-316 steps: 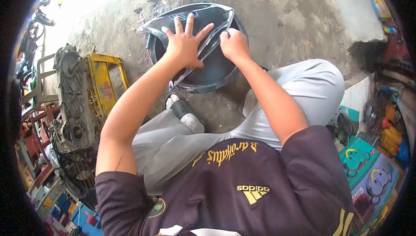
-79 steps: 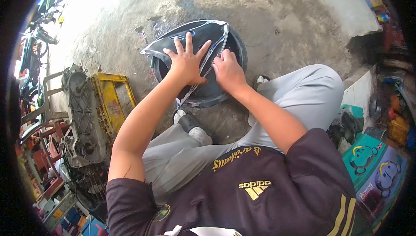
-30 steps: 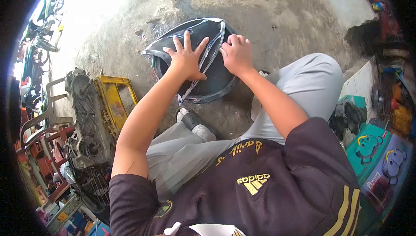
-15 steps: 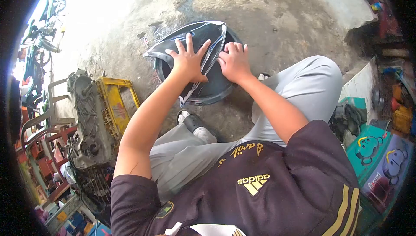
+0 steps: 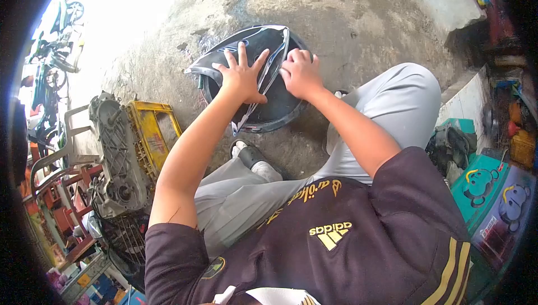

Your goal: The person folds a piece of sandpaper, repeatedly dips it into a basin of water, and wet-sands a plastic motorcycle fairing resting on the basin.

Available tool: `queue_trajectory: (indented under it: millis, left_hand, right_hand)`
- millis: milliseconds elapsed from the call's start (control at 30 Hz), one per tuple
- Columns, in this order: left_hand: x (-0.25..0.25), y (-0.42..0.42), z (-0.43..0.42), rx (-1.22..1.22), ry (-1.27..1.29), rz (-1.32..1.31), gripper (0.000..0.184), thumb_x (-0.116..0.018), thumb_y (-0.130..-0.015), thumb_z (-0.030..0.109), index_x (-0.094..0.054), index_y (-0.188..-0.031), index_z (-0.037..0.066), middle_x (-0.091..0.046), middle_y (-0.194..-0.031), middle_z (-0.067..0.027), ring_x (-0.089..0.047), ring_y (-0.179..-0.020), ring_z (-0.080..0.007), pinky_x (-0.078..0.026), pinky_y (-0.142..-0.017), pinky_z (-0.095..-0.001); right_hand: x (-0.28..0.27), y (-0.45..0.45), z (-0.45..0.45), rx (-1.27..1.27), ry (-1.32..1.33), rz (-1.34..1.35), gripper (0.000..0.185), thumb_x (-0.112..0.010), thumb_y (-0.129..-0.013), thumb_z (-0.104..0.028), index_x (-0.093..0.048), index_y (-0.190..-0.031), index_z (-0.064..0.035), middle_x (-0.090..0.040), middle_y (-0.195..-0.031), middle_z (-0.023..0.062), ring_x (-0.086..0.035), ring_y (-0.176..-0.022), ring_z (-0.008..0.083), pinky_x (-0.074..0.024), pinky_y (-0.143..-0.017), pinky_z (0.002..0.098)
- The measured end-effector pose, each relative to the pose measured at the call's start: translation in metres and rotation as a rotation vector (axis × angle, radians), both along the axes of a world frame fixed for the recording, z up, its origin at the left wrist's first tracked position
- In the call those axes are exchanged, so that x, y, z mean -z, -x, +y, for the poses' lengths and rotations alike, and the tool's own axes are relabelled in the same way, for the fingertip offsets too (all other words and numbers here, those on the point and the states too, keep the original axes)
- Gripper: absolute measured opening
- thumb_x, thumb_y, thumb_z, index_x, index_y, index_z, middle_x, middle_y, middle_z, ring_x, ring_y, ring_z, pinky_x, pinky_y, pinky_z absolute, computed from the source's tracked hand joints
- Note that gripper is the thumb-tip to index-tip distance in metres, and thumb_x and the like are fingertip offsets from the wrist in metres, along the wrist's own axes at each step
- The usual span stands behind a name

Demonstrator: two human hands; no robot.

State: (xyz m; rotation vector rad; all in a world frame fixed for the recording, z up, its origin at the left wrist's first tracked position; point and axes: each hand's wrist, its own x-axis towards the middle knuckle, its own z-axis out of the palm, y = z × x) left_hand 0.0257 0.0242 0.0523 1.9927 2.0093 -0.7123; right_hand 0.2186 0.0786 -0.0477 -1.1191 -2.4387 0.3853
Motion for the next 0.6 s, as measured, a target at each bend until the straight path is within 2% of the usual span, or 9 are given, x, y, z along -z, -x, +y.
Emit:
queue_trajectory:
  millis: [133, 233, 300, 333, 433, 500, 567, 600]
  left_hand:
    - [-0.003, 0.000, 0.002, 0.001, 0.004, 0.013, 0.140, -0.090, -0.065, 0.070, -0.003, -0.172, 0.044, -0.004, -0.178, -0.0275, -0.019, -0.155, -0.0637, -0.033, -0.107, -0.0837]
    - [-0.004, -0.002, 0.003, -0.012, 0.044, 0.020, 0.141, -0.090, -0.065, 0.070, -0.002, -0.172, 0.044, -0.003, -0.178, -0.0266, -0.018, -0.155, -0.0636, -0.033, -0.108, -0.0836]
    - [0.000, -0.001, 0.003, -0.011, 0.020, 0.016, 0.140, -0.090, -0.065, 0.070, -0.003, -0.172, 0.044, -0.003, -0.178, -0.0266, -0.018, -0.155, -0.0635, -0.033, -0.108, -0.0838]
    - [0.000, 0.000, 0.001, -0.010, 0.004, 0.005, 0.136, -0.089, -0.066, 0.070, -0.007, -0.172, 0.044, -0.006, -0.178, -0.0258, -0.018, -0.156, -0.0624, -0.032, -0.108, -0.0835]
    - [-0.003, -0.002, 0.002, -0.005, 0.023, 0.023, 0.140, -0.090, -0.065, 0.070, -0.004, -0.172, 0.044, -0.003, -0.178, -0.0272, -0.018, -0.155, -0.0637, -0.033, -0.108, -0.0836]
    - [-0.003, -0.001, 0.003, -0.009, 0.021, 0.017, 0.141, -0.090, -0.064, 0.070, -0.004, -0.172, 0.044, -0.004, -0.178, -0.0273, -0.018, -0.155, -0.0638, -0.032, -0.108, -0.0834]
    - [0.000, -0.001, 0.003, -0.006, 0.005, 0.009, 0.141, -0.090, -0.064, 0.070, -0.004, -0.172, 0.044, -0.004, -0.178, -0.0276, -0.018, -0.155, -0.0640, -0.032, -0.109, -0.0835]
    - [0.002, -0.002, 0.001, -0.002, 0.011, 0.010, 0.141, -0.090, -0.064, 0.070, -0.004, -0.172, 0.044, -0.004, -0.178, -0.0276, -0.018, -0.155, -0.0640, -0.032, -0.109, -0.0835]
  right_hand:
    - [-0.004, -0.001, 0.000, -0.041, -0.050, -0.015, 0.012, -0.073, -0.092, -0.024, -0.074, -0.091, -0.0127, -0.058, -0.112, 0.0062, -0.054, -0.115, 0.0317, -0.0418, -0.100, 0.0578]
    - [0.004, 0.002, 0.005, 0.044, 0.080, 0.043, 0.013, -0.073, -0.093, -0.025, -0.074, -0.093, -0.0129, -0.058, -0.114, 0.0059, -0.054, -0.119, 0.0308, -0.0403, -0.103, 0.0611]
    - [0.000, 0.001, 0.003, 0.016, 0.088, 0.004, 0.013, -0.073, -0.093, -0.026, -0.075, -0.096, -0.0140, -0.056, -0.116, 0.0053, -0.052, -0.123, 0.0301, -0.0378, -0.107, 0.0667]
    - [-0.009, 0.000, -0.004, -0.020, 0.044, -0.103, 0.013, -0.073, -0.093, -0.027, -0.075, -0.097, -0.0145, -0.056, -0.117, 0.0054, -0.052, -0.126, 0.0300, -0.0378, -0.106, 0.0694]
    - [-0.017, 0.001, -0.008, -0.031, 0.053, -0.160, 0.014, -0.072, -0.094, -0.028, -0.075, -0.098, -0.0148, -0.056, -0.117, 0.0056, -0.052, -0.126, 0.0305, -0.0387, -0.105, 0.0695]
    - [-0.010, 0.004, -0.002, -0.009, 0.072, -0.151, 0.014, -0.072, -0.094, -0.028, -0.076, -0.099, -0.0151, -0.057, -0.117, 0.0051, -0.052, -0.126, 0.0306, -0.0381, -0.105, 0.0710]
    - [0.009, 0.005, 0.011, 0.112, 0.191, 0.041, 0.014, -0.071, -0.095, -0.028, -0.076, -0.100, -0.0157, -0.057, -0.116, 0.0042, -0.052, -0.126, 0.0306, -0.0360, -0.108, 0.0727]
    - [0.003, 0.005, 0.004, 0.078, 0.140, 0.046, 0.015, -0.071, -0.095, -0.029, -0.076, -0.100, -0.0152, -0.058, -0.114, 0.0044, -0.052, -0.125, 0.0307, -0.0374, -0.108, 0.0686]
